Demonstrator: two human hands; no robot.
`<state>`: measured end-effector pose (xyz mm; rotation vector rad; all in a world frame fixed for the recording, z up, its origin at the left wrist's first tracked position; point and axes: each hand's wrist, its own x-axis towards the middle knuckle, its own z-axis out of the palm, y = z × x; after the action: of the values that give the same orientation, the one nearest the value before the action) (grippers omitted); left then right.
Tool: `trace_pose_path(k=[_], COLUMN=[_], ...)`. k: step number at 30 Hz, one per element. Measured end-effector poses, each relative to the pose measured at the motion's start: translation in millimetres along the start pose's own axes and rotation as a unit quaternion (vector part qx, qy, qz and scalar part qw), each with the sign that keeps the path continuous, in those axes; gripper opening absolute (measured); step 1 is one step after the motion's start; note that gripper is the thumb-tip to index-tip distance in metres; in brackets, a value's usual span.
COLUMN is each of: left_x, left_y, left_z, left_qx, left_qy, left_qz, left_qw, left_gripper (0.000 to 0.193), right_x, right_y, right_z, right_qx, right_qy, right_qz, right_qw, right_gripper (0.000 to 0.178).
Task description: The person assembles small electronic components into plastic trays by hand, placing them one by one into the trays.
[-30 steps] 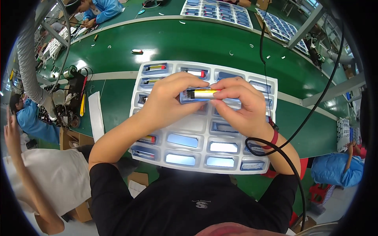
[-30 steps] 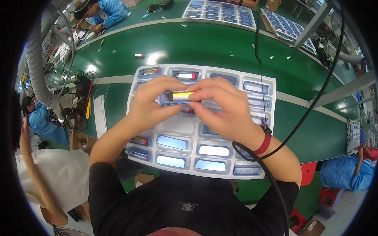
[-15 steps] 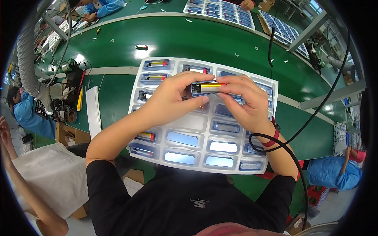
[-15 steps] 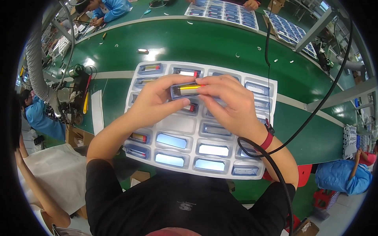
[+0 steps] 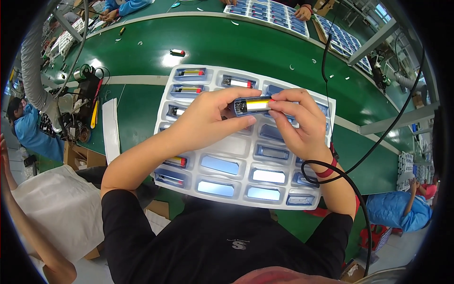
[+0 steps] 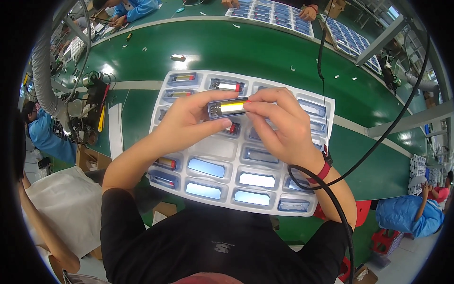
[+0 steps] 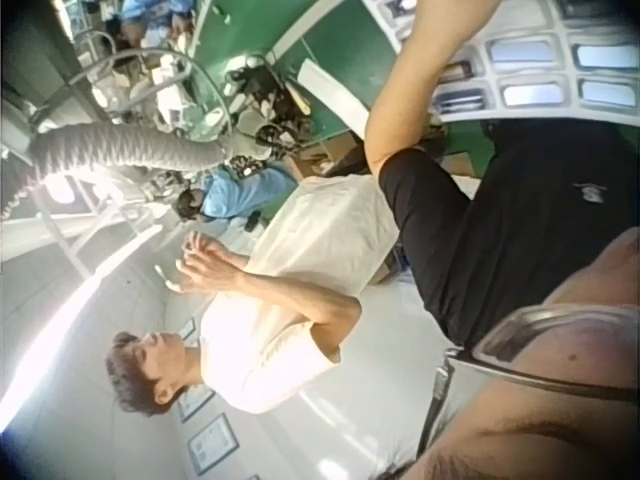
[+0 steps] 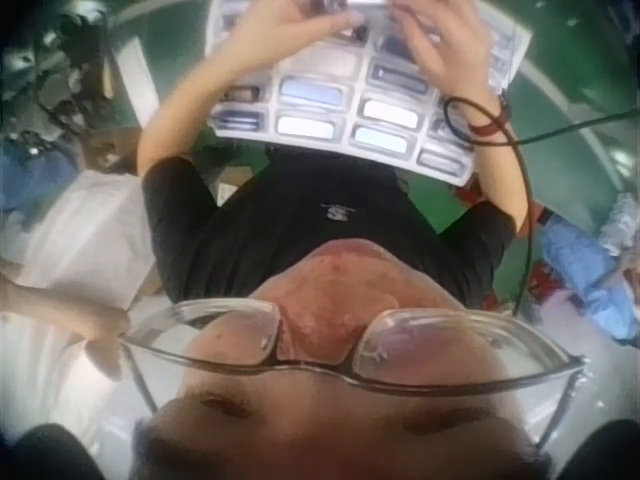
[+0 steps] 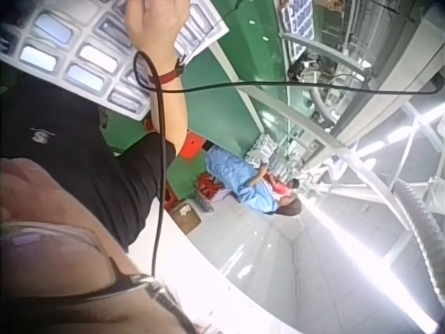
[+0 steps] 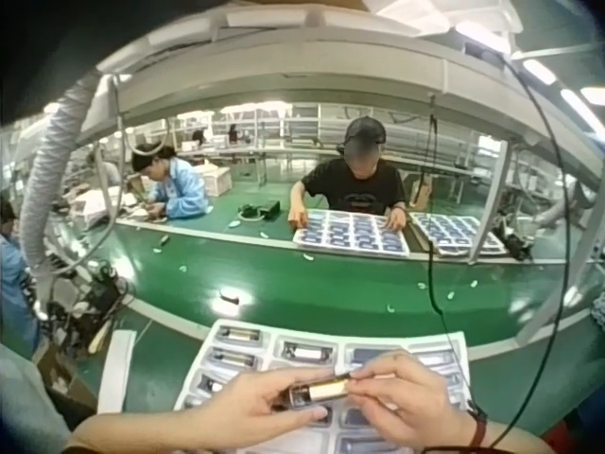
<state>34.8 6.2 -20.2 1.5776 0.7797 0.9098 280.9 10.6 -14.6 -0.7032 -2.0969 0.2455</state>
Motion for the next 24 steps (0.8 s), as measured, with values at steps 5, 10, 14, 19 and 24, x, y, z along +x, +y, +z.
trace_pose_path(k=[5,10,14,19,24], left_x=[-1.6,-4.9,-5.8,-6.2,-6.9], left_y=[14.5,24.2,24.7,25.5,24.2], left_z=[-2.2,-1.7,-0.3,-1.0,-0.1], left_qx=[0.084,0.167,0.218,0.214,0.209], left_qy=[-0.024,-0.004,0.017,0.019,0.018], left_qz=[-0.017,0.023,0.079,0.067,0.061], left_qw=[0.996,0.986,0.973,0.974,0.976], left_gripper=[0.052,0.053,0.053,0.053,0.052], right_x=[-1.7,-5.9,-6.5,-6.8,-6.2], right_y=[-0.3,6.5,9.7,8.8,5.2], right_z=[-1.0,0.7,0.4,0.3,-1.0], right_qx=[0.042,0.127,0.149,0.144,0.143], right_qy=[-0.005,0.006,0.009,0.010,0.015], right_qz=[0.032,0.078,0.078,0.085,0.092], right_qw=[0.999,0.989,0.986,0.986,0.985], right_gripper=[0.023,0.024,0.024,0.022,0.021])
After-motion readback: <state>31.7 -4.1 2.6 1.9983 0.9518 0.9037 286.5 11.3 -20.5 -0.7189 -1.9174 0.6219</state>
